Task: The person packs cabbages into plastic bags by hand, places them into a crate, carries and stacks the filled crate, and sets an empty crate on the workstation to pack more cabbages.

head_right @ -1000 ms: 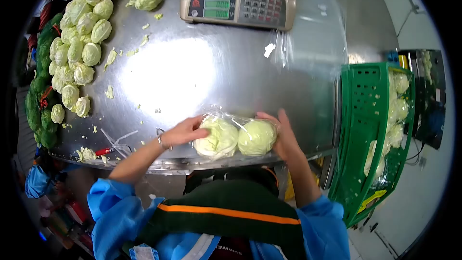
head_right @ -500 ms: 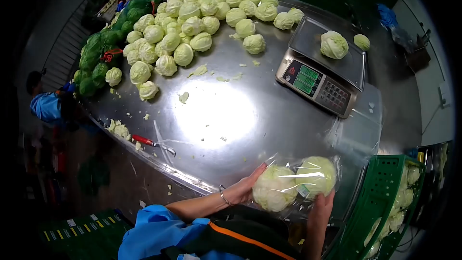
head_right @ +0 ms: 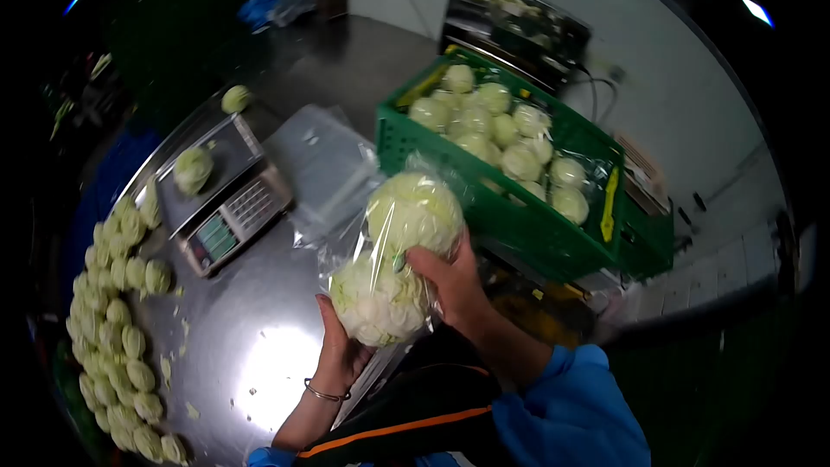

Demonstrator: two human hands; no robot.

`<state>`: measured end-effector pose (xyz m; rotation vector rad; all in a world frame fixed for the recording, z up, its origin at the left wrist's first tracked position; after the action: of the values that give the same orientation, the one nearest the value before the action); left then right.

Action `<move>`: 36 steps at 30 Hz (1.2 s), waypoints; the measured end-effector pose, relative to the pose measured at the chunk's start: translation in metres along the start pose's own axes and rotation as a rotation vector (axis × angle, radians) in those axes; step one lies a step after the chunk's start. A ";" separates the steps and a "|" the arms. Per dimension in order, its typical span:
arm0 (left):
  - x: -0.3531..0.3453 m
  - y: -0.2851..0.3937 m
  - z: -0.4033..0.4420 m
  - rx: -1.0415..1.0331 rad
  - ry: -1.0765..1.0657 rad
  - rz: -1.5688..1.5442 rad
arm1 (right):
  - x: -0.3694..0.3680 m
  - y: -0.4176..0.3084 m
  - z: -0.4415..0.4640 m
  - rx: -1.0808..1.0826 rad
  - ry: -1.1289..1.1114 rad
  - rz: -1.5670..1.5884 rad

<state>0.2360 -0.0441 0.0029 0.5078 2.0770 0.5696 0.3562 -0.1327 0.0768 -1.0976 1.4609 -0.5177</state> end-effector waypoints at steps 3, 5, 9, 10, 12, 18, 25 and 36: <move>-0.062 0.003 0.022 -0.045 -0.357 0.105 | 0.014 -0.081 0.020 0.131 0.012 -0.018; -0.125 0.024 0.053 -0.138 -0.462 0.536 | 0.026 -0.134 0.053 0.213 -0.062 -0.049; -0.230 0.035 0.141 -0.224 -0.567 0.590 | 0.041 -0.228 0.135 0.384 -0.247 -0.038; -0.242 0.030 0.161 -0.177 -0.511 0.594 | 0.054 -0.246 0.162 0.420 -0.254 -0.029; -0.263 0.022 0.188 -0.220 -0.477 0.724 | 0.091 -0.273 0.204 0.475 -0.212 -0.011; -0.330 0.000 0.275 -0.991 -0.457 1.580 | 0.206 -0.334 0.295 0.512 -0.184 0.035; -0.357 -0.098 0.442 -0.680 -0.297 2.093 | 0.261 -0.350 0.320 0.587 -0.044 -0.210; -0.314 -0.057 0.267 -0.474 -0.523 1.804 | 0.242 -0.210 0.404 0.075 -0.585 -0.673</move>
<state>0.6156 -0.2085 0.0450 1.9094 0.4559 1.5823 0.8328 -0.3247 0.0333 -1.5212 0.5421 -0.6343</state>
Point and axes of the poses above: each hand's wrist, its own z-axis towards the middle knuckle, its own x-axis out of the back of the hand, y = z × x, the point moved 8 cm from there along z, towards the middle knuckle, and after that the axes turned 10 degrees about y, right-handed, at the moved point
